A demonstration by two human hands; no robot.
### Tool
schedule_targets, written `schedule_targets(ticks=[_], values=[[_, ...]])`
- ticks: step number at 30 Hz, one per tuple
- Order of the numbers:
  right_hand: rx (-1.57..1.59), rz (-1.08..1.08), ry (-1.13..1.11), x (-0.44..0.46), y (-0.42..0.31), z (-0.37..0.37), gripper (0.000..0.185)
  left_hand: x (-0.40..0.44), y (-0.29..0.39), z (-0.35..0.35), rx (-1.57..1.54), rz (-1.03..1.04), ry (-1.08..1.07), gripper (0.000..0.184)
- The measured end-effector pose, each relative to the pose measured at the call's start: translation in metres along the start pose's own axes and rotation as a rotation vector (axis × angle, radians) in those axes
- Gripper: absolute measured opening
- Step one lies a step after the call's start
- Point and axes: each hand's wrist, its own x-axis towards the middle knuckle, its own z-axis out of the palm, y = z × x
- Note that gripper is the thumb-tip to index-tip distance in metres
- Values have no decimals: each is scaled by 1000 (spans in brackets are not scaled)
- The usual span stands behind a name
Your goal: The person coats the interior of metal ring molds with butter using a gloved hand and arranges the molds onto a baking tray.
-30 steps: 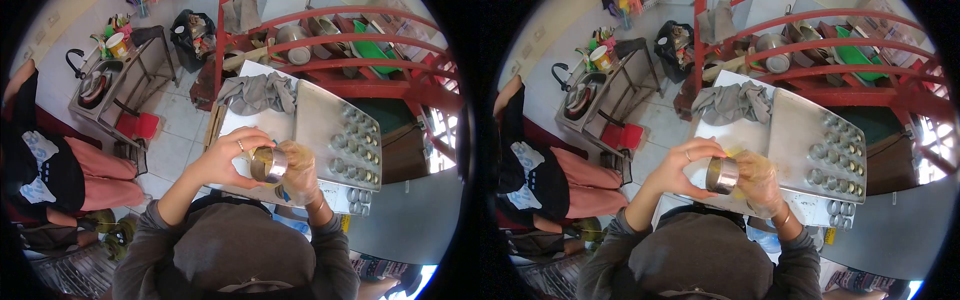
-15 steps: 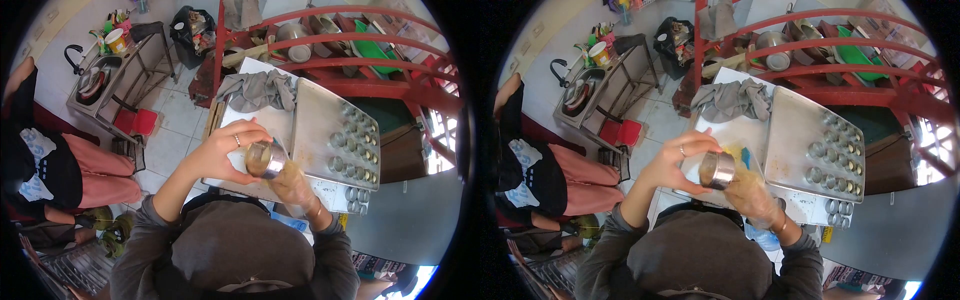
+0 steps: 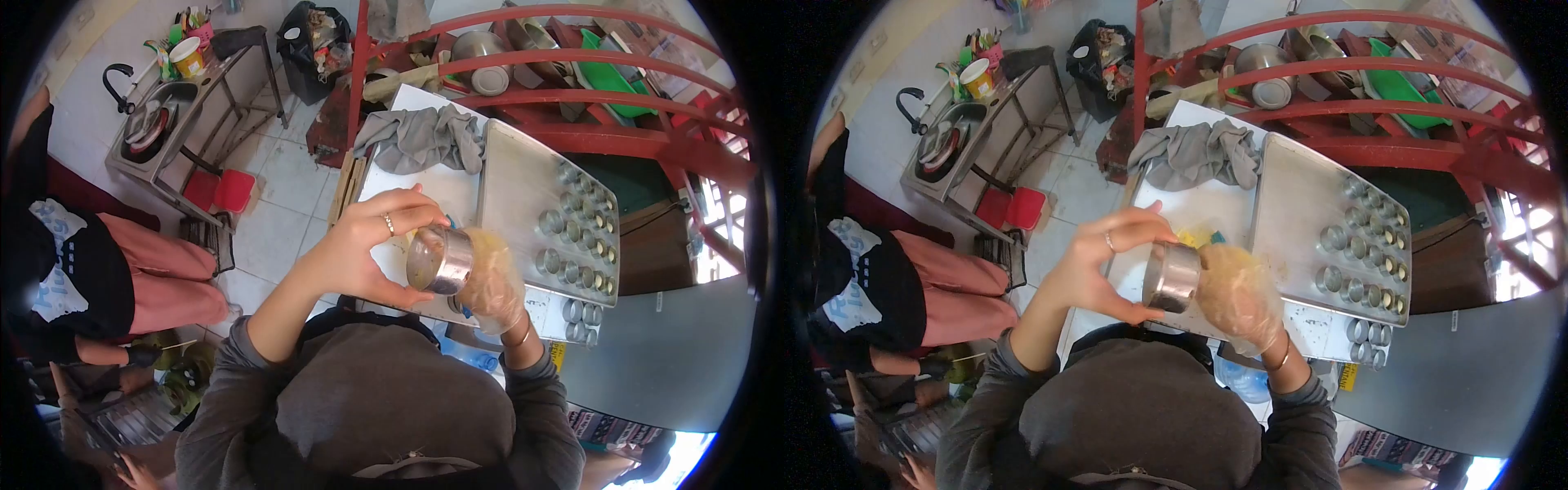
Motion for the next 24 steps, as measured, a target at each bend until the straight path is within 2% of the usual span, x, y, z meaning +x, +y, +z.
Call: schedule_targets(ticks=[2, 5, 8, 11, 14, 17, 20, 23, 24], values=[[-155, -164, 65, -23, 8, 26, 15, 0, -4, -1, 19, -4, -23, 64], [561, 97, -479, -10, 6, -5, 23, -3, -8, 0, 43, -43, -35, 61], [-199, -220, -11, -22, 18, 5, 26, -8, -10, 2, 10, -103, -47, 62], [-207, -31, -174, -9, 11, 4, 25, -7, -16, -2, -31, -149, -36, 64], [256, -181, -207, -18, 9, 22, 24, -10, -29, -6, -42, -166, -67, 62], [458, 78, -530, -5, 7, 12, 23, -14, -33, -5, -48, -197, -61, 59], [319, 211, -303, 2, -1, 9, 22, -24, -32, 6, -116, -251, -21, 54], [-281, -109, 64, 3, 16, 17, 20, -22, -24, 10, -133, -300, 11, 54], [-271, -45, 63, 2, 17, 22, 20, -20, -19, 10, -127, -317, 22, 54]])
